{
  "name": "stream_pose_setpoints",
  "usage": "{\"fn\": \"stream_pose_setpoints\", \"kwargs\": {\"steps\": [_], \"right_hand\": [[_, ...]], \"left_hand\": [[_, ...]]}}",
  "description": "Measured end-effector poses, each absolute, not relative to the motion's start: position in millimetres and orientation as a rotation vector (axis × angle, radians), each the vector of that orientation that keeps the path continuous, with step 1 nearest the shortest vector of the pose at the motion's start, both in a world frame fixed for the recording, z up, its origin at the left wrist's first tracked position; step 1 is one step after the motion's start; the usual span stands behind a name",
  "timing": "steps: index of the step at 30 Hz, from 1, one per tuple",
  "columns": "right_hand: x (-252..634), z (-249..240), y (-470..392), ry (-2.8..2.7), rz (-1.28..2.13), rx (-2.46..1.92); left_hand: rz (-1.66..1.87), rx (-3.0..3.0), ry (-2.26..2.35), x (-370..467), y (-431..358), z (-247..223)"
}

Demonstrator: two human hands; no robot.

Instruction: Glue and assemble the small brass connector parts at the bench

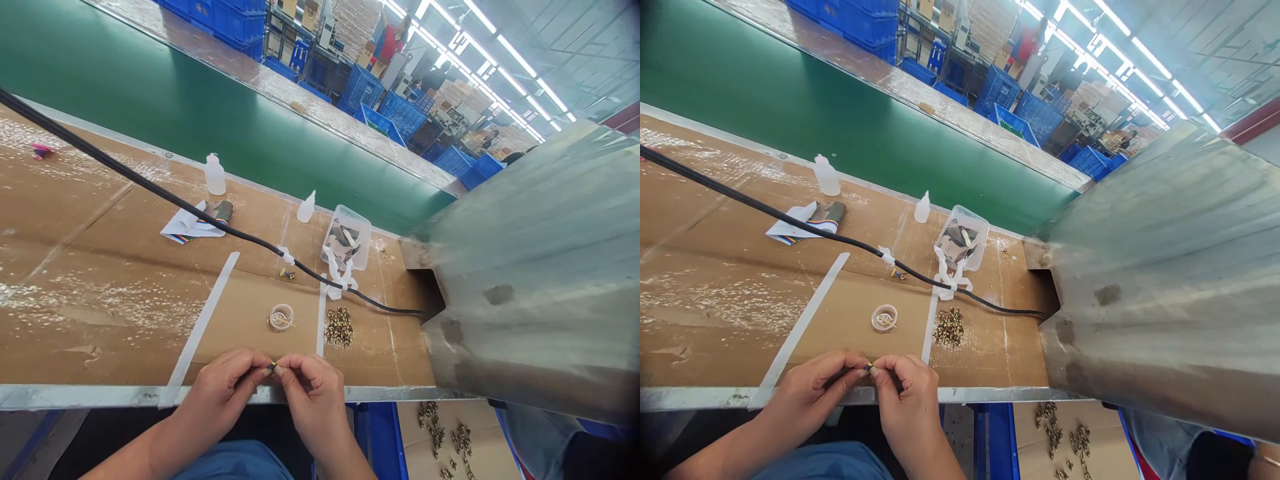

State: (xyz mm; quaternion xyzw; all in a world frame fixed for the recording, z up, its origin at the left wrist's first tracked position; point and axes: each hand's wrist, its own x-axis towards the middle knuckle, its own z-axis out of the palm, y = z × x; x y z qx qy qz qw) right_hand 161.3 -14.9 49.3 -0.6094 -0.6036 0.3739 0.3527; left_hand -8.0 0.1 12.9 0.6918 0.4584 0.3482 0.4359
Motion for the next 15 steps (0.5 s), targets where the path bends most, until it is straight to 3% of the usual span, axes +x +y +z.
{"fn": "stream_pose_setpoints", "kwargs": {"steps": [9, 15], "right_hand": [[160.1, 34.5, -14.9, -1.175, 1.336, -1.448], [157.2, 32.9, -17.5, -1.036, 1.375, -1.371]], "left_hand": [[0.836, 1.413, 1.080, -5.9, 6.2, 14.4], [0.766, 1.111, 0.941, -8.4, 7.6, 24.1]]}}
